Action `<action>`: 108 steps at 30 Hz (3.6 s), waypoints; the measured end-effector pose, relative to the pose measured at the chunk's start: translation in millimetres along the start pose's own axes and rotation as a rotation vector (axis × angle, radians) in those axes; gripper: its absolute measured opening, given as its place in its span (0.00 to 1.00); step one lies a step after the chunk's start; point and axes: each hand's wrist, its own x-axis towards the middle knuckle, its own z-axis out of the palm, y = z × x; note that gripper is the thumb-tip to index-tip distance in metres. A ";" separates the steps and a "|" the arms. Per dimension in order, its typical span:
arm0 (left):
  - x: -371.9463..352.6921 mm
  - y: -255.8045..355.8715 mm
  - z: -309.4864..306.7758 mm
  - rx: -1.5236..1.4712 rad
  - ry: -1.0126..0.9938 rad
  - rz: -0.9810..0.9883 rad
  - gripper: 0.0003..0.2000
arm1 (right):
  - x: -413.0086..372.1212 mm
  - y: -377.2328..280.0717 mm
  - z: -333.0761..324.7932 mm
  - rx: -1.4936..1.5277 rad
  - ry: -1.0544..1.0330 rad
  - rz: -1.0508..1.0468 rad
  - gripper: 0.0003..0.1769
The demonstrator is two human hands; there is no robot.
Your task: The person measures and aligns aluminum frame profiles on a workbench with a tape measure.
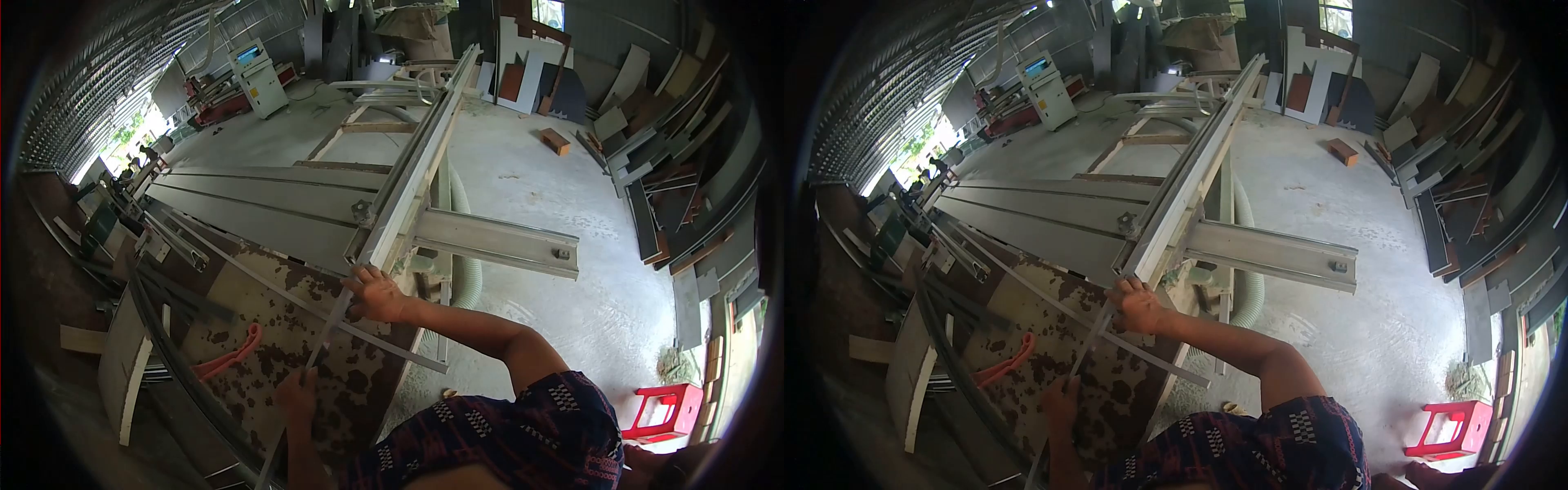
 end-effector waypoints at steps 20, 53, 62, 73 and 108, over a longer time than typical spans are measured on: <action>42.6 47.0 34.7 -0.019 -0.108 -0.007 0.26 | -6.2 -18.5 1.6 -0.132 -0.007 -0.300 0.38; -293.3 -95.2 -163.2 0.476 0.364 -0.927 0.41 | 26.3 -6.3 28.6 0.008 0.115 -0.558 0.24; -294.4 -146.3 -159.1 0.547 0.206 -0.804 0.34 | 27.6 -7.1 22.2 0.025 0.076 -0.576 0.28; -287.2 -170.9 -159.9 0.309 0.220 -0.575 0.26 | 34.5 0.9 14.2 0.084 0.063 -0.529 0.27; -206.6 -110.8 -137.3 0.402 0.267 -0.266 0.17 | 44.6 70.6 -0.1 -0.276 0.208 0.117 0.49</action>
